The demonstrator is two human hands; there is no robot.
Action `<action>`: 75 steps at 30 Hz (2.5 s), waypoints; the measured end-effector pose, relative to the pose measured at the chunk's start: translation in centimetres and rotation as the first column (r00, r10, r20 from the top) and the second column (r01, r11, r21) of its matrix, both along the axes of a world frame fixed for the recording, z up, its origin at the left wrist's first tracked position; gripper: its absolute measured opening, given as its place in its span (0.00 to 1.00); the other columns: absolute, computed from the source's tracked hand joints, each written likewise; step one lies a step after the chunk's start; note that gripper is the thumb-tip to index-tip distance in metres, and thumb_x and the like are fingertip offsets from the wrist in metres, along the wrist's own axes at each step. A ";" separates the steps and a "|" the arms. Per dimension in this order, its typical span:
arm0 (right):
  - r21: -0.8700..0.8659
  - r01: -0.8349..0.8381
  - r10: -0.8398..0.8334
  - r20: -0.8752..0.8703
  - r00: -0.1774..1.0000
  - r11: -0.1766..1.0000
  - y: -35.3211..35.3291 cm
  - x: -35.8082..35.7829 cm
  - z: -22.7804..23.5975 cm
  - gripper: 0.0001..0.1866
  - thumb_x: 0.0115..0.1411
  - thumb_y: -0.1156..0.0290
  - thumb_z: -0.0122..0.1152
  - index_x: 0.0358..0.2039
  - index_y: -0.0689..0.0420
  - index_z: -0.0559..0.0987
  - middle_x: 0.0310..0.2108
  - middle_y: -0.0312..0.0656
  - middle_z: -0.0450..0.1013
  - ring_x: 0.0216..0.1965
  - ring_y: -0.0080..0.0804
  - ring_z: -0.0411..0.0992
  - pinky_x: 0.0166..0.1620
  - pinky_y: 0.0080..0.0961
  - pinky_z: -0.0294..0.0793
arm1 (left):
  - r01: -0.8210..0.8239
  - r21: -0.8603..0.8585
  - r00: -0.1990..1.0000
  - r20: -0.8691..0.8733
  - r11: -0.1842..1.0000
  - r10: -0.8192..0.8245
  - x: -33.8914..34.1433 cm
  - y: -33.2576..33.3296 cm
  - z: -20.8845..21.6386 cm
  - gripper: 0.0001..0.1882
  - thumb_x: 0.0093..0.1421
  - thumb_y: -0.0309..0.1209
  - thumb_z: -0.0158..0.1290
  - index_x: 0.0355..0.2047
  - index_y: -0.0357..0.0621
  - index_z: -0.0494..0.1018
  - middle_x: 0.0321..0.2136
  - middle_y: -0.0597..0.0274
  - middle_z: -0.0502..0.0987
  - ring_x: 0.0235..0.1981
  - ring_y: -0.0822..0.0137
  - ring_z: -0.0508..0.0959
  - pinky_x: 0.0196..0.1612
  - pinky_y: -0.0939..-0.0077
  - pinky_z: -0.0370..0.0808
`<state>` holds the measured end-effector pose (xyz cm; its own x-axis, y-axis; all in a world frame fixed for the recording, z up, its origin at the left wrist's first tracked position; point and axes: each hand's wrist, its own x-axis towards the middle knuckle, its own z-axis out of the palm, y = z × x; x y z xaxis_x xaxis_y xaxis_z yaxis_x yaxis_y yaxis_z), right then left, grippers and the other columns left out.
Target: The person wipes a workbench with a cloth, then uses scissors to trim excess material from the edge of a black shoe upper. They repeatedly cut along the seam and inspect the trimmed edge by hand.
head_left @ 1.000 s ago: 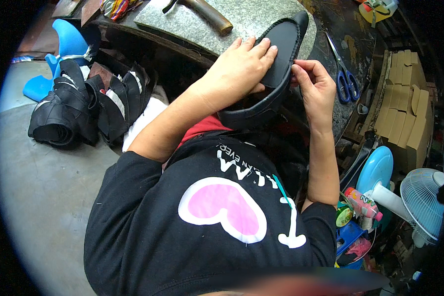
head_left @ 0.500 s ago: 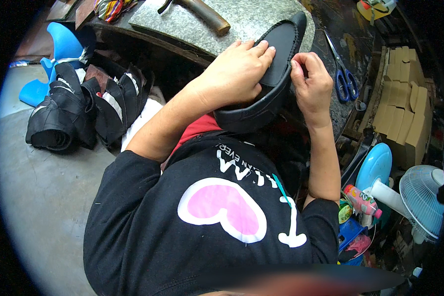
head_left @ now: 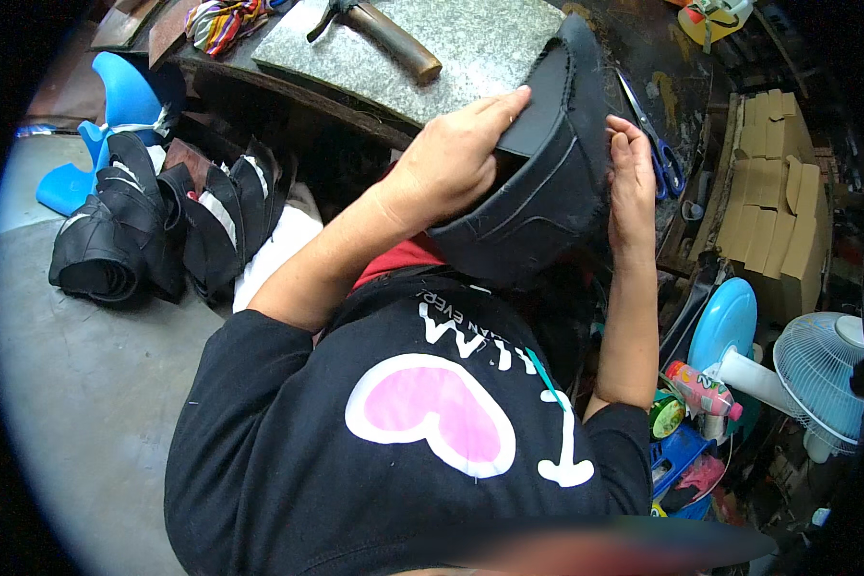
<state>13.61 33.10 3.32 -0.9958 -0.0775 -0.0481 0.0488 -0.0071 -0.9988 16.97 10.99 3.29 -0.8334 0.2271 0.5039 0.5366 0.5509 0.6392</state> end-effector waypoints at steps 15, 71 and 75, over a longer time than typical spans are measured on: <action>0.012 -0.025 0.026 -0.046 0.999 1.000 -0.7 2.9 3.1 0.33 0.55 0.71 0.67 0.57 0.64 0.61 0.48 0.43 0.69 0.46 0.27 0.70 0.51 0.24 0.70 | 0.094 -0.033 0.994 0.051 0.995 -0.093 0.2 1.7 -0.3 0.28 0.53 0.24 0.52 0.56 0.35 0.64 0.42 0.45 0.71 0.45 0.49 0.75 0.47 0.65 0.73; -0.363 -0.087 0.171 0.209 0.963 0.928 1.4 0.0 0.2 0.17 0.67 0.68 0.49 0.53 0.63 0.68 0.48 0.45 0.73 0.43 0.30 0.76 0.46 0.25 0.77 | 0.099 -0.043 0.994 -0.047 0.994 -0.101 -1.2 2.4 2.8 0.35 0.46 0.40 0.67 0.53 0.43 0.67 0.50 0.50 0.70 0.47 0.51 0.74 0.48 0.66 0.73; -0.203 -0.127 0.155 0.128 0.980 0.971 2.1 0.7 -0.2 0.18 0.68 0.67 0.49 0.53 0.64 0.68 0.46 0.42 0.74 0.44 0.25 0.73 0.48 0.21 0.73 | 0.092 -0.133 0.989 -0.102 0.987 -0.106 -0.3 3.5 1.7 0.40 0.41 0.34 0.67 0.56 0.42 0.65 0.52 0.48 0.69 0.48 0.49 0.74 0.49 0.65 0.74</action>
<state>14.28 35.22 3.08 -0.9583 -0.2380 -0.1580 0.2038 -0.1821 -0.9619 16.65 14.47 4.98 -0.7458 0.3741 0.5512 0.6546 0.5649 0.5023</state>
